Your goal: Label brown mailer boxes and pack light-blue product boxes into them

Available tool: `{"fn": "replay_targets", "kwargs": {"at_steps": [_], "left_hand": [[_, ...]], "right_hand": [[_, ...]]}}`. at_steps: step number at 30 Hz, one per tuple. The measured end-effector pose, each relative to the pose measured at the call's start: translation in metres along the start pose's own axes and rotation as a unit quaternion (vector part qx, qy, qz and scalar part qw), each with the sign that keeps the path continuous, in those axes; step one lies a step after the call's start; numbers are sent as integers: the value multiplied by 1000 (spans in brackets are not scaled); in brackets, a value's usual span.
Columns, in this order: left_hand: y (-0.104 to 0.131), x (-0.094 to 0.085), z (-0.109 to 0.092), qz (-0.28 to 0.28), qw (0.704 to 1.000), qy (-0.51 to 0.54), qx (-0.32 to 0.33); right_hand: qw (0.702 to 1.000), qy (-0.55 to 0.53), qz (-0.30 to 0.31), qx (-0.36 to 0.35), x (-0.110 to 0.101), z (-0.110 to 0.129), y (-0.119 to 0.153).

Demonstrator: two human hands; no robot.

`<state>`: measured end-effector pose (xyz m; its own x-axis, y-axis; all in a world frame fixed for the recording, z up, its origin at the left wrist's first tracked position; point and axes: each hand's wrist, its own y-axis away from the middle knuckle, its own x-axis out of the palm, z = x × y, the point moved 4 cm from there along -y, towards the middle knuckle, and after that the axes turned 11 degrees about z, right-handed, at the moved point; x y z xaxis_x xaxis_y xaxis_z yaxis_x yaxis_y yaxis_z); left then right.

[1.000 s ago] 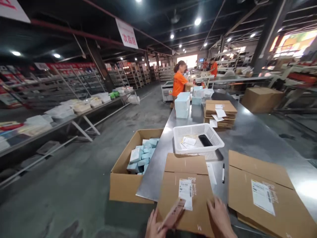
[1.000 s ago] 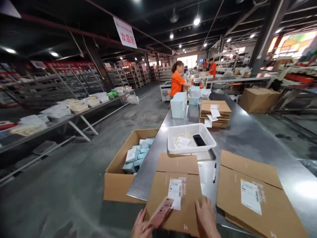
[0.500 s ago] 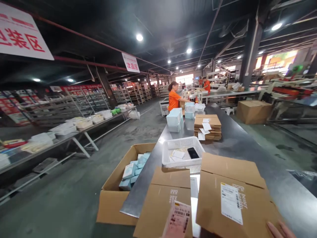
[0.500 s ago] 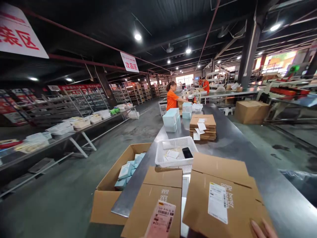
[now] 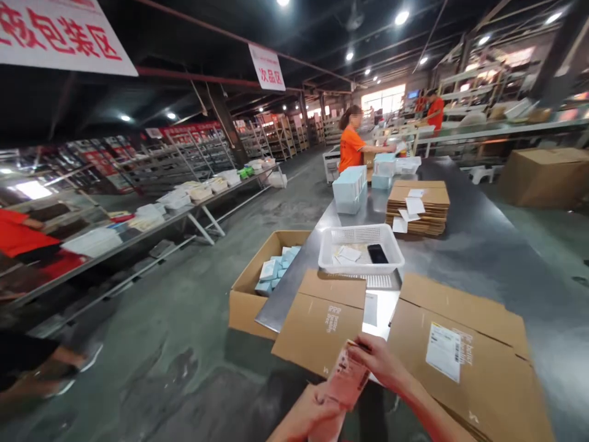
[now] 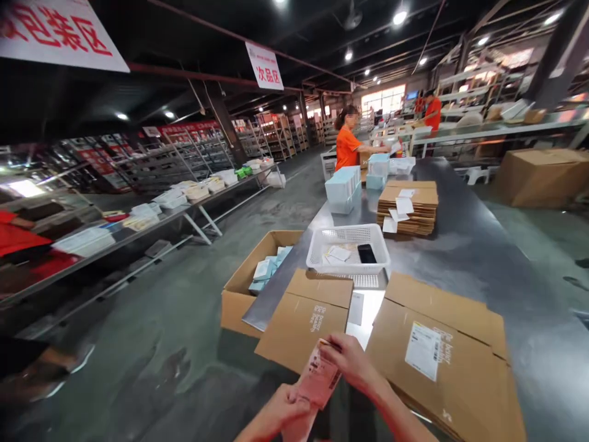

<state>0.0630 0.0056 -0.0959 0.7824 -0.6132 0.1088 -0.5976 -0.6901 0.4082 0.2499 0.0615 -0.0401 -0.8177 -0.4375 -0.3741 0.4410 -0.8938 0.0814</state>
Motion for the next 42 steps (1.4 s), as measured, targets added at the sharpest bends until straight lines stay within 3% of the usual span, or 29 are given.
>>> {"fn": "replay_targets", "kwargs": {"at_steps": [3, 6, 9, 12, 16, 23, 27, 29, 31, 34, 37, 40, 42], "left_hand": [[9, -16, -14, 14, 999, 22, 44], [8, -36, -22, -79, 995, 8, 61], [4, -46, -15, -151, 988, 0, 37], [1, -52, 11, -183, 982, 52, 6], [0, -71, 62, -200, 969, 131, -56], [8, -136, 134, -242, 944, 189, -121], [52, -141, 168, -217, 944, 169, -180], [86, -142, 184, -194, 945, 156, -213], [113, -153, 192, -184, 946, 136, -230], [121, -194, 176, -231, 951, 77, -192], [86, -238, 133, -296, 951, -9, -84], [36, -255, 97, -276, 952, -119, -50], [12, -253, 90, -232, 956, -162, -74]], "right_hand": [[999, 11, 35, -4, 32, 2, -13], [996, 26, 80, -18, 55, 9, -20], [995, 52, 83, -2, 66, 11, -25], [988, 102, 107, 33, 76, -6, -28], [976, 161, 140, 43, 88, -41, -51], [927, 353, 50, 114, 65, -77, -167], [902, 392, 18, 180, 68, -84, -188], [891, 409, -14, 199, 81, -83, -184], [891, 411, -27, 191, 106, -81, -181], [907, 388, -31, 159, 150, -82, -185], [916, 372, -43, 140, 169, -86, -189], [931, 346, -25, 115, 155, -90, -174], [930, 328, -72, 150, 127, -96, -146]]}}
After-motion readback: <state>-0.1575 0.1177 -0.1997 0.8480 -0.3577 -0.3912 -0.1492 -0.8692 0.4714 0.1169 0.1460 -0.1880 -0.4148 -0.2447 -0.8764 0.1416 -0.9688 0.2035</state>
